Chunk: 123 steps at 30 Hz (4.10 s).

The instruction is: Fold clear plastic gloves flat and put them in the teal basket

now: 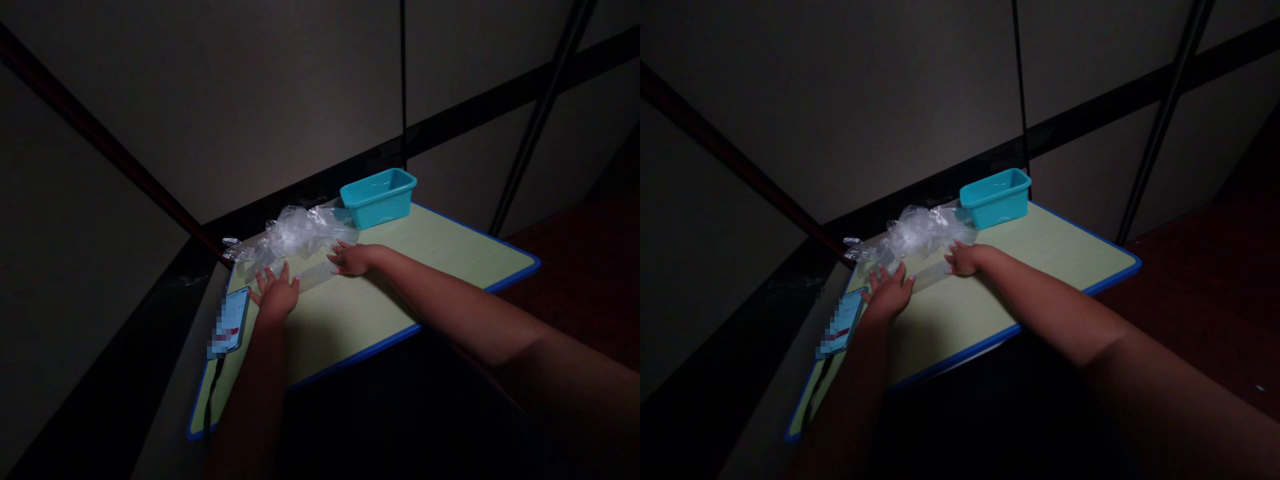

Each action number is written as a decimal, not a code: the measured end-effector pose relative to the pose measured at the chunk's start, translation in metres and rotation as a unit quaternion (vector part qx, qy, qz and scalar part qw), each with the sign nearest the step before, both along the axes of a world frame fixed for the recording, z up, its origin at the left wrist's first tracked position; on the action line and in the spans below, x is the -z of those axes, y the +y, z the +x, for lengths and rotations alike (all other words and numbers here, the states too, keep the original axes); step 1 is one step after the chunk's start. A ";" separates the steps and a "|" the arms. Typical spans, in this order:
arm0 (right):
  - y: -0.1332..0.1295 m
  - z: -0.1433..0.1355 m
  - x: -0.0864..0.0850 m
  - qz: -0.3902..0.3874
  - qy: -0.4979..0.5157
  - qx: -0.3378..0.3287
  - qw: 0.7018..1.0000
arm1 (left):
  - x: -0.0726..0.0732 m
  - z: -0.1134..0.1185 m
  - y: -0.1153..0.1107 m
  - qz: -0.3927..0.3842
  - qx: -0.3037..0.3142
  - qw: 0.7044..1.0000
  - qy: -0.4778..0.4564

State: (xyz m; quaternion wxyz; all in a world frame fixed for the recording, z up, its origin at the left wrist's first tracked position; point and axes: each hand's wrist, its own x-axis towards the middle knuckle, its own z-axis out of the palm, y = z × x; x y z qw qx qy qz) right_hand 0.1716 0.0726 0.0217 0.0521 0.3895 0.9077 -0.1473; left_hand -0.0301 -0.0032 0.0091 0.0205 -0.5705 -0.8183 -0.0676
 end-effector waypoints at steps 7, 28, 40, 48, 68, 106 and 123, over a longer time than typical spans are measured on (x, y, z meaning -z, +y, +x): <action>0.004 0.000 0.005 -0.005 -0.005 0.004 1.000 | -0.007 0.003 -0.002 0.129 -0.002 0.992 -0.013; 0.004 -0.002 0.006 0.008 -0.012 0.010 1.000 | 0.003 0.005 0.001 -0.060 0.001 0.998 0.018; 0.006 0.000 -0.002 0.042 0.159 0.040 0.986 | 0.008 0.008 0.005 0.004 0.311 0.947 -0.080; 0.012 -0.001 -0.009 -0.123 0.407 0.231 0.875 | 0.009 0.009 0.005 -0.006 0.297 0.950 -0.095; 0.005 -0.014 0.000 -0.302 0.480 0.229 0.791 | 0.013 0.011 0.005 -0.078 0.269 0.955 -0.100; 0.009 -0.014 -0.008 -0.190 0.665 0.127 0.711 | 0.003 0.008 0.019 0.182 0.203 0.804 -0.529; 0.000 -0.018 0.006 -0.355 0.607 0.078 0.707 | -0.012 0.019 0.002 -0.038 0.151 0.524 -0.837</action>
